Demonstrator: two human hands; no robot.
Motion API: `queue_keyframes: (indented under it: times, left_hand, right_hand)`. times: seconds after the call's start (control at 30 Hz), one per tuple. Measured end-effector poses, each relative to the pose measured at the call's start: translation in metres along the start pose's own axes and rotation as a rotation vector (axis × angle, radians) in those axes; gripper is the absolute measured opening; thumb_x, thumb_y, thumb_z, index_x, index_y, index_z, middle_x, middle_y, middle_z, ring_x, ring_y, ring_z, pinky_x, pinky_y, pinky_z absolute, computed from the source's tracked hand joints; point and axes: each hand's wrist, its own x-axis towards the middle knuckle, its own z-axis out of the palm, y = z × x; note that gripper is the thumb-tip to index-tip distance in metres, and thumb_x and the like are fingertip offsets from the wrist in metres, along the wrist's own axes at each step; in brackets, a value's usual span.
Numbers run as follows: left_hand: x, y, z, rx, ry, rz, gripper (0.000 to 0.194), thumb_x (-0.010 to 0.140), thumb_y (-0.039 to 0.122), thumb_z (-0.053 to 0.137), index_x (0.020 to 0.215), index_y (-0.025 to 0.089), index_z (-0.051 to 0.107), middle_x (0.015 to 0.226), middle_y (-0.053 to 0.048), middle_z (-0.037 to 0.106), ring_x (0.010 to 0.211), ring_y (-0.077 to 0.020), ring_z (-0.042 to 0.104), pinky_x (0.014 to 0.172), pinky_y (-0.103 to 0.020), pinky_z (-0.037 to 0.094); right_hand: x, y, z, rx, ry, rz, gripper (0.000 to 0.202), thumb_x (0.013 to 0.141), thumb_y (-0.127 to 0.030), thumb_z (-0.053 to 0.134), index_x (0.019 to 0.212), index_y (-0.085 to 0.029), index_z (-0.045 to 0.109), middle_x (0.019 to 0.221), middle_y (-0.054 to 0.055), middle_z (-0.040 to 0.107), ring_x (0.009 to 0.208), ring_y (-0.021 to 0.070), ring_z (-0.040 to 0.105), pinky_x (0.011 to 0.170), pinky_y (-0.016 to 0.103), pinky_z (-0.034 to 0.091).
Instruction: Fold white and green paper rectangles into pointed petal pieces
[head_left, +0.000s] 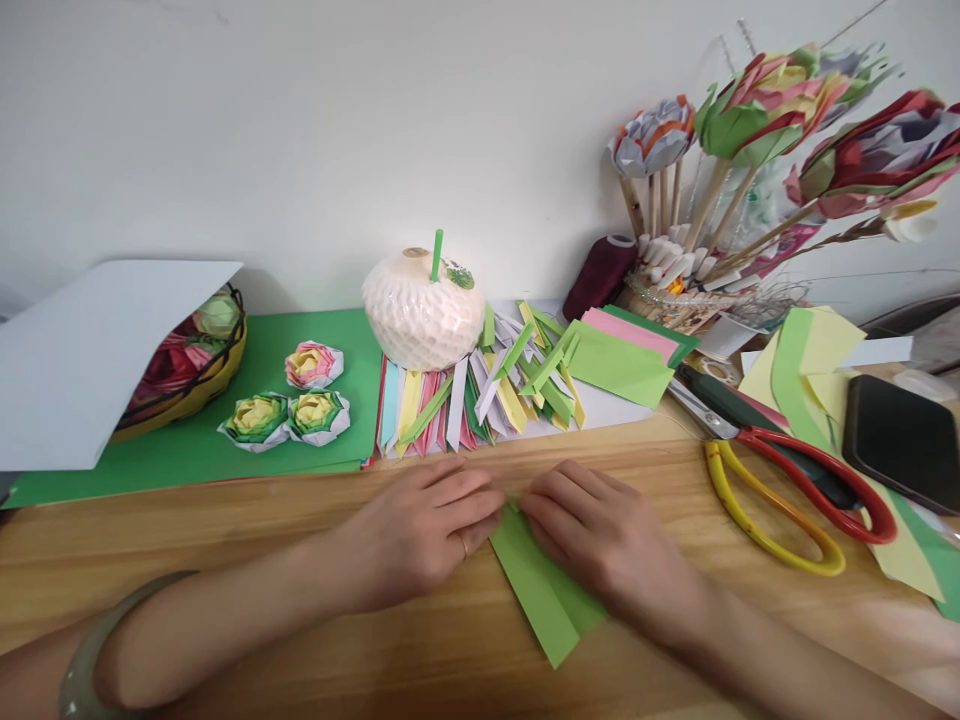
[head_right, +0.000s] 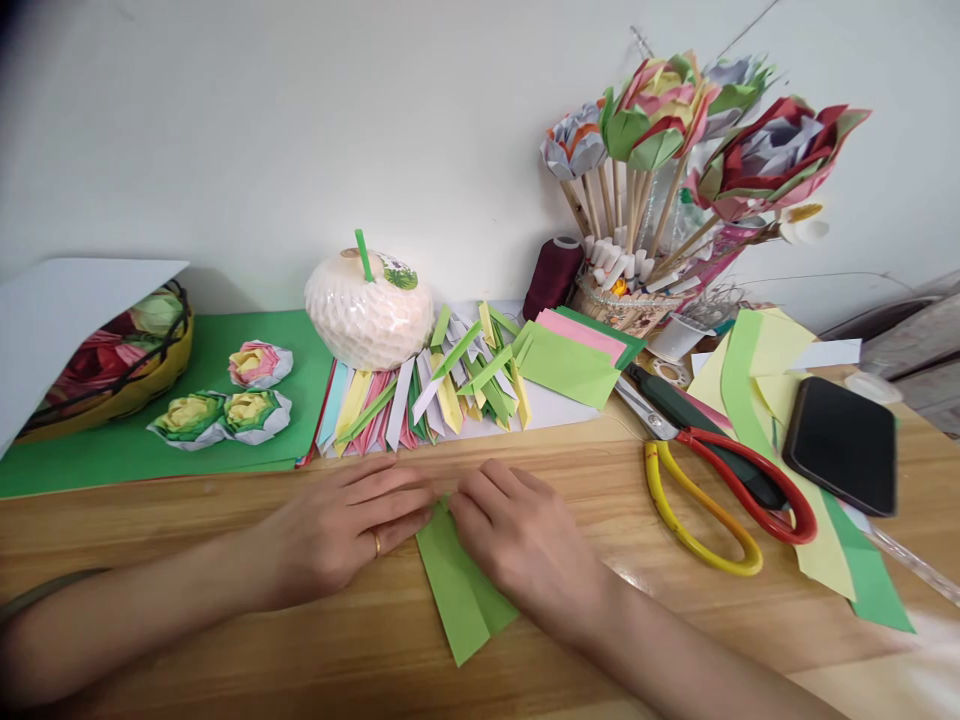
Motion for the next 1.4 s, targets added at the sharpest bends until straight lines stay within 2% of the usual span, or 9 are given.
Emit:
queue_keyframes:
  times: [0.13, 0.33, 0.47, 0.8, 0.97, 1.07, 1.23, 1.4]
  left_hand:
    - [-0.004, -0.003, 0.0, 0.088, -0.053, 0.096, 0.03, 0.099, 0.012, 0.035, 0.111, 0.008, 0.062, 0.109, -0.008, 0.068, 0.108, -0.0231, 0.059, 0.092, -0.042, 0.05]
    - [-0.007, -0.004, 0.0, 0.097, -0.071, 0.127, 0.027, 0.096, 0.009, 0.039, 0.112, 0.004, 0.061, 0.11, -0.011, 0.068, 0.11, -0.0259, 0.058, 0.094, -0.047, 0.048]
    - [-0.007, -0.004, 0.001, 0.106, -0.075, 0.125, 0.026, 0.095, 0.01, 0.041, 0.112, 0.004, 0.061, 0.109, -0.012, 0.068, 0.111, -0.0255, 0.057, 0.096, -0.047, 0.046]
    - [-0.008, -0.002, -0.002, 0.12, -0.118, 0.088, 0.032, 0.098, 0.012, 0.032, 0.116, 0.01, 0.059, 0.112, -0.008, 0.066, 0.108, -0.0257, 0.056, 0.094, -0.047, 0.046]
    - [-0.008, 0.002, -0.002, 0.14, -0.133, 0.044, 0.031, 0.098, 0.014, 0.034, 0.114, 0.012, 0.06, 0.116, -0.009, 0.064, 0.117, -0.0281, 0.049, 0.096, -0.049, 0.042]
    - [-0.007, 0.003, -0.002, 0.146, -0.108, 0.03, 0.027, 0.097, 0.014, 0.037, 0.111, 0.013, 0.061, 0.113, -0.01, 0.063, 0.122, -0.0292, 0.044, 0.098, -0.05, 0.04]
    - [-0.009, 0.004, 0.003, 0.169, -0.074, -0.004, 0.022, 0.097, 0.016, 0.043, 0.107, 0.016, 0.062, 0.112, -0.009, 0.06, 0.122, -0.0282, 0.044, 0.099, -0.05, 0.04]
    - [-0.011, 0.004, 0.005, 0.155, -0.079, -0.027, 0.016, 0.094, 0.019, 0.051, 0.104, 0.017, 0.063, 0.111, -0.008, 0.059, 0.122, -0.028, 0.043, 0.101, -0.051, 0.04]
  right_hand:
    - [0.001, 0.0, -0.004, -0.033, -0.034, -0.056, 0.03, 0.095, -0.011, 0.037, 0.078, -0.013, 0.062, 0.074, 0.007, 0.059, 0.068, 0.018, 0.048, 0.06, 0.03, 0.04]
    - [0.003, -0.002, -0.004, -0.077, -0.041, -0.109, 0.033, 0.095, -0.01, 0.035, 0.076, -0.013, 0.062, 0.073, 0.007, 0.058, 0.067, 0.0187, 0.046, 0.059, 0.031, 0.038]
    - [0.004, -0.002, -0.005, -0.082, -0.039, -0.13, 0.03, 0.095, -0.01, 0.038, 0.076, -0.013, 0.061, 0.073, 0.007, 0.056, 0.068, 0.0186, 0.047, 0.06, 0.031, 0.038]
    - [0.005, -0.001, -0.005, -0.069, -0.039, -0.155, 0.032, 0.095, -0.01, 0.037, 0.077, -0.012, 0.062, 0.072, 0.006, 0.056, 0.067, 0.0188, 0.046, 0.058, 0.032, 0.039]
    - [0.006, 0.002, -0.008, -0.005, -0.093, -0.116, 0.028, 0.094, -0.011, 0.04, 0.075, -0.013, 0.061, 0.074, 0.006, 0.056, 0.068, 0.0194, 0.046, 0.06, 0.033, 0.04]
    - [0.006, 0.004, -0.008, 0.069, -0.106, -0.069, 0.025, 0.094, -0.013, 0.041, 0.081, -0.012, 0.062, 0.077, 0.006, 0.056, 0.072, 0.02, 0.048, 0.063, 0.033, 0.042]
    - [0.004, 0.006, -0.004, 0.144, -0.162, -0.013, 0.027, 0.092, -0.01, 0.038, 0.106, -0.011, 0.06, 0.087, 0.009, 0.057, 0.08, 0.0216, 0.049, 0.069, 0.035, 0.045]
    - [0.007, 0.007, -0.012, 0.196, -0.282, 0.028, 0.022, 0.092, -0.012, 0.044, 0.105, -0.013, 0.061, 0.089, 0.009, 0.056, 0.082, 0.0212, 0.049, 0.071, 0.036, 0.045]
